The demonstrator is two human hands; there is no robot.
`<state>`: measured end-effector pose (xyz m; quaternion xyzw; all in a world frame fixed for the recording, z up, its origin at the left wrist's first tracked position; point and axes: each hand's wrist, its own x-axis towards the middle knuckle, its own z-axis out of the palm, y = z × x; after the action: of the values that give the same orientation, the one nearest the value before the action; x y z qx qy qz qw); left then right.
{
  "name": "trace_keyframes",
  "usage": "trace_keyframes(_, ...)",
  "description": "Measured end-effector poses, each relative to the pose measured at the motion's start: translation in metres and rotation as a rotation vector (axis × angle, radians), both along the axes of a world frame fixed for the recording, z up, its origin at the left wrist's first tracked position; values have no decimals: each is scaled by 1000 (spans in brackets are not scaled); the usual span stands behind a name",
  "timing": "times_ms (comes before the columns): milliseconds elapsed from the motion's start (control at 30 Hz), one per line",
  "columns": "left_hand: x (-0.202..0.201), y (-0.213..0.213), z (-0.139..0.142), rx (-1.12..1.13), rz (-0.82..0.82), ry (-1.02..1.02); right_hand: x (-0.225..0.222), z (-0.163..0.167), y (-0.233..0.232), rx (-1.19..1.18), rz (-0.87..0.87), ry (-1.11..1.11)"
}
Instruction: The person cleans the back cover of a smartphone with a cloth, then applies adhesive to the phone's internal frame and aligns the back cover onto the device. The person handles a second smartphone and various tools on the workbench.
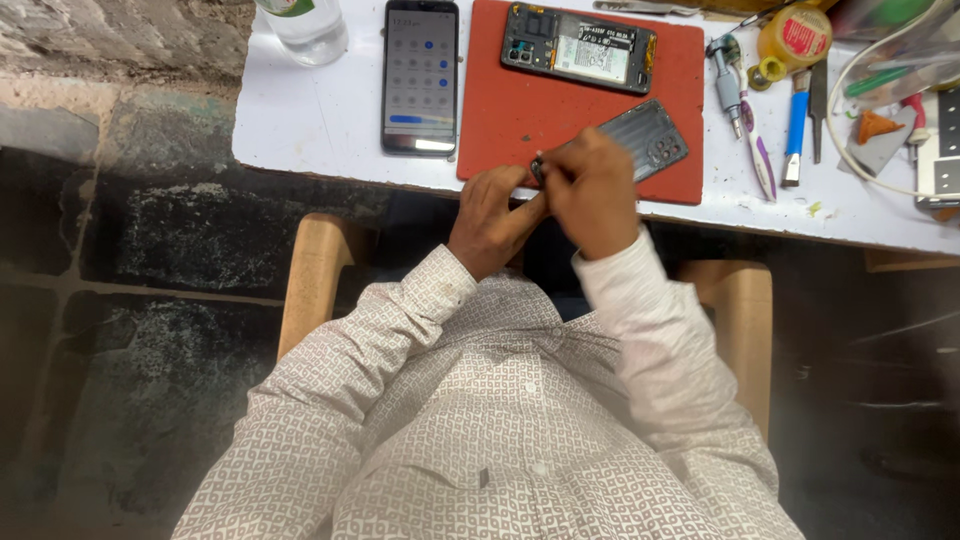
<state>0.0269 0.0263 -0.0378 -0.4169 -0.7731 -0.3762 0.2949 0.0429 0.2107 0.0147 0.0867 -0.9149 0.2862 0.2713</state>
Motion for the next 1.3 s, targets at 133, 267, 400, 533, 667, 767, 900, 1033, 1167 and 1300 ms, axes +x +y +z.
trace_keyframes(133,0,2,0,6,16,38,-8,16,21,-4,-285,-8)
trace_keyframes(267,0,2,0,6,12,12,-5,15,7,66,-111,71)
trace_keyframes(400,1,1,2,0,12,-23,-1,14,-2,-18,126,-208)
trace_keyframes(533,0,2,4,12,10,-3,-4,21,21,-3,347,-256)
trace_keyframes(667,0,3,5,-11,-2,-4,-3,18,30,-63,417,-246)
trace_keyframes(767,1,3,5,-22,5,49,-3,13,22,44,370,-122)
trace_keyframes(900,3,6,4,8,0,65,-6,14,13,123,270,8)
trace_keyframes(1033,2,5,5,17,-1,50,-5,18,12,97,243,21)
trace_keyframes(1167,-1,4,7,-19,25,89,-1,20,14,105,295,-23)
trace_keyframes(1300,0,4,8,-32,42,102,-5,17,11,128,253,11)
